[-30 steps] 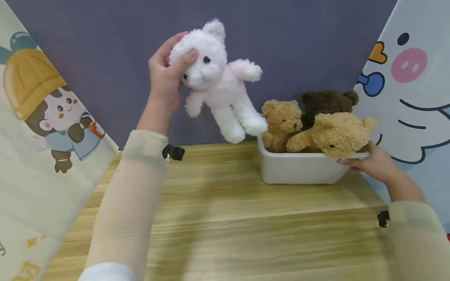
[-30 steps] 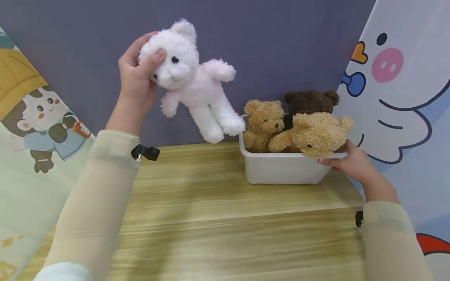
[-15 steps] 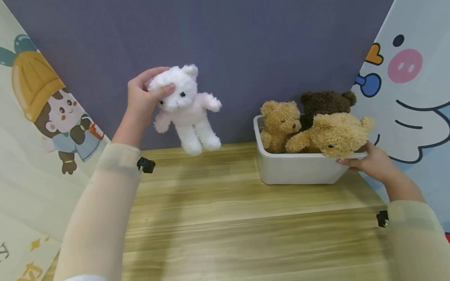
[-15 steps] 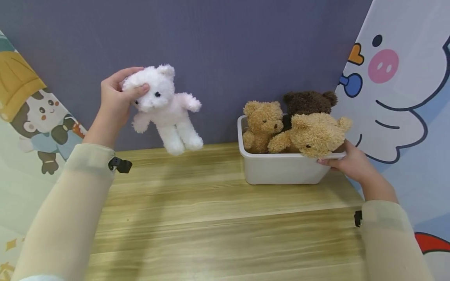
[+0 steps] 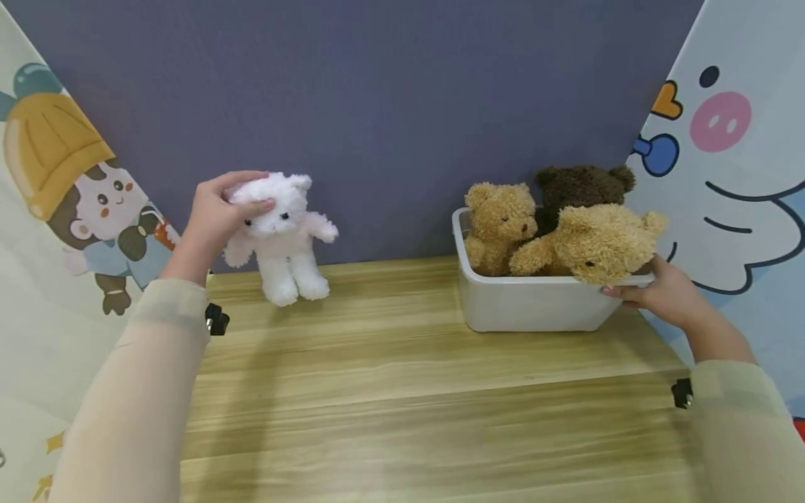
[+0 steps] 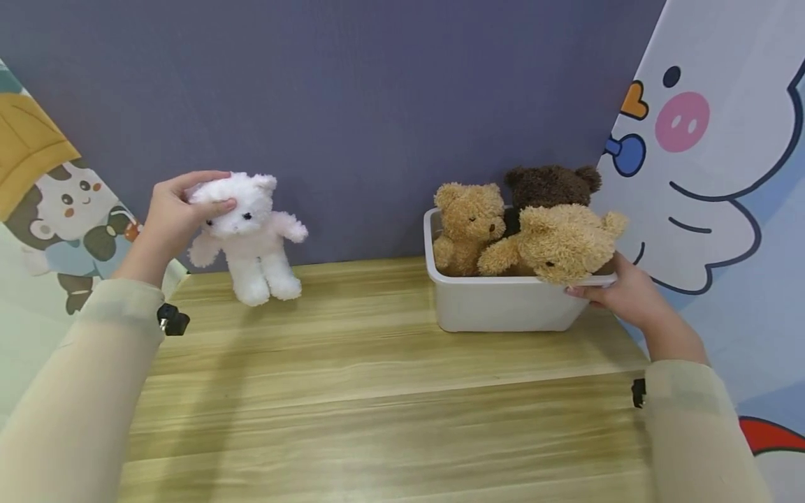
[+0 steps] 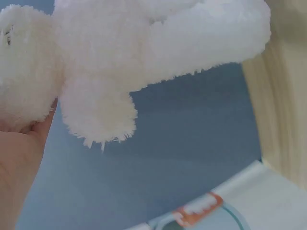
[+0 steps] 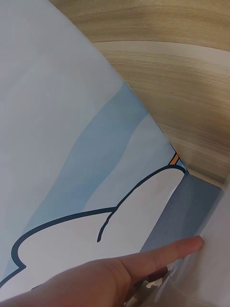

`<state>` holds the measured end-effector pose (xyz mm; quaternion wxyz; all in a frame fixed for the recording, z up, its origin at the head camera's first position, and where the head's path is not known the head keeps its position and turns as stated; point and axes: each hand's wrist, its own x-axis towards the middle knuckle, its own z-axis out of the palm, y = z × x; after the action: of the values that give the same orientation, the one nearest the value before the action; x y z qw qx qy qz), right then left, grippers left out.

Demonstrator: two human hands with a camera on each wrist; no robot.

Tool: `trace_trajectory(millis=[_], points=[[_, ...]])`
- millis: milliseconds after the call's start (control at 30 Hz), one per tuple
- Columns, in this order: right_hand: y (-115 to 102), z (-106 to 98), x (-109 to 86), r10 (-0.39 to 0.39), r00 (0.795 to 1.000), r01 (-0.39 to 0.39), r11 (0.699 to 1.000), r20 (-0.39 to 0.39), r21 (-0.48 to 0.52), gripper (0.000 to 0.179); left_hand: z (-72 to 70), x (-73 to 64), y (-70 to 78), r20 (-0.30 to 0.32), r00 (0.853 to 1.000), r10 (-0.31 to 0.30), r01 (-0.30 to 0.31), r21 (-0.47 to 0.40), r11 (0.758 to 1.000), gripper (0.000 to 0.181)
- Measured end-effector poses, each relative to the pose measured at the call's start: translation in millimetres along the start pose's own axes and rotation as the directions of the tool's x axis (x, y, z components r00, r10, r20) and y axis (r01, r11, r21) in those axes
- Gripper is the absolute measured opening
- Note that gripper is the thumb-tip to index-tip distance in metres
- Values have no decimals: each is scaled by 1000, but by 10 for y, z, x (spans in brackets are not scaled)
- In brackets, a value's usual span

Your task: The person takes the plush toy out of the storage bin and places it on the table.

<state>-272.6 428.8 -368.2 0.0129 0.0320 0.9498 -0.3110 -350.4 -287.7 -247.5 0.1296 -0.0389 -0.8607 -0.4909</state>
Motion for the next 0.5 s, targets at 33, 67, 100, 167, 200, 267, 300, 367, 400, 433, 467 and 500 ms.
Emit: trace_trajectory(millis=[33, 67, 100, 167, 200, 267, 300, 367, 400, 433, 467, 500], points=[[4, 0, 0, 2, 1000, -2, 1000, 1, 1, 129, -43, -2, -59, 6, 1000, -9, 9, 22, 1000, 59], [7, -2, 0, 4, 1000, -4, 1000, 4, 2, 129, -85, -6, -115, 12, 1000, -19, 19, 40, 999, 60], [10, -4, 1, 5, 1000, -5, 1000, 5, 1, 130, -124, -11, -169, 15, 999, -31, 30, 52, 998, 60], [17, -10, 3, 6, 1000, -6, 1000, 5, -2, 130, -188, -25, -268, 28, 999, -46, 43, 91, 995, 61], [21, -13, 4, 5, 1000, -5, 1000, 2, -2, 130, -214, -34, -314, 36, 998, -49, 45, 106, 993, 62], [29, -19, 5, 2, 1000, -2, 1000, -5, -4, 129, -254, -53, -400, 50, 997, -54, 48, 117, 992, 63], [31, -21, 5, 1, 1000, -1, 1000, -8, -4, 129, -273, -63, -438, 52, 997, -53, 47, 119, 992, 63], [37, -20, 9, -3, 1000, 3, 1000, -12, 4, 129, -321, -89, -499, 48, 998, -50, 44, 126, 991, 62], [39, -18, 11, -1, 1000, 1, 1000, -9, 9, 129, -352, -99, -524, 41, 998, -48, 42, 123, 992, 62], [40, -15, 13, -1, 1000, 1, 1000, -5, 13, 129, -388, -107, -543, 34, 998, -45, 40, 122, 992, 61], [40, -13, 15, 0, 1000, 0, 1000, -2, 17, 130, -427, -114, -553, 29, 999, -42, 38, 120, 992, 60], [40, -11, 15, 0, 1000, 0, 1000, 1, 21, 130, -468, -121, -557, 30, 999, -39, 35, 116, 993, 60]])
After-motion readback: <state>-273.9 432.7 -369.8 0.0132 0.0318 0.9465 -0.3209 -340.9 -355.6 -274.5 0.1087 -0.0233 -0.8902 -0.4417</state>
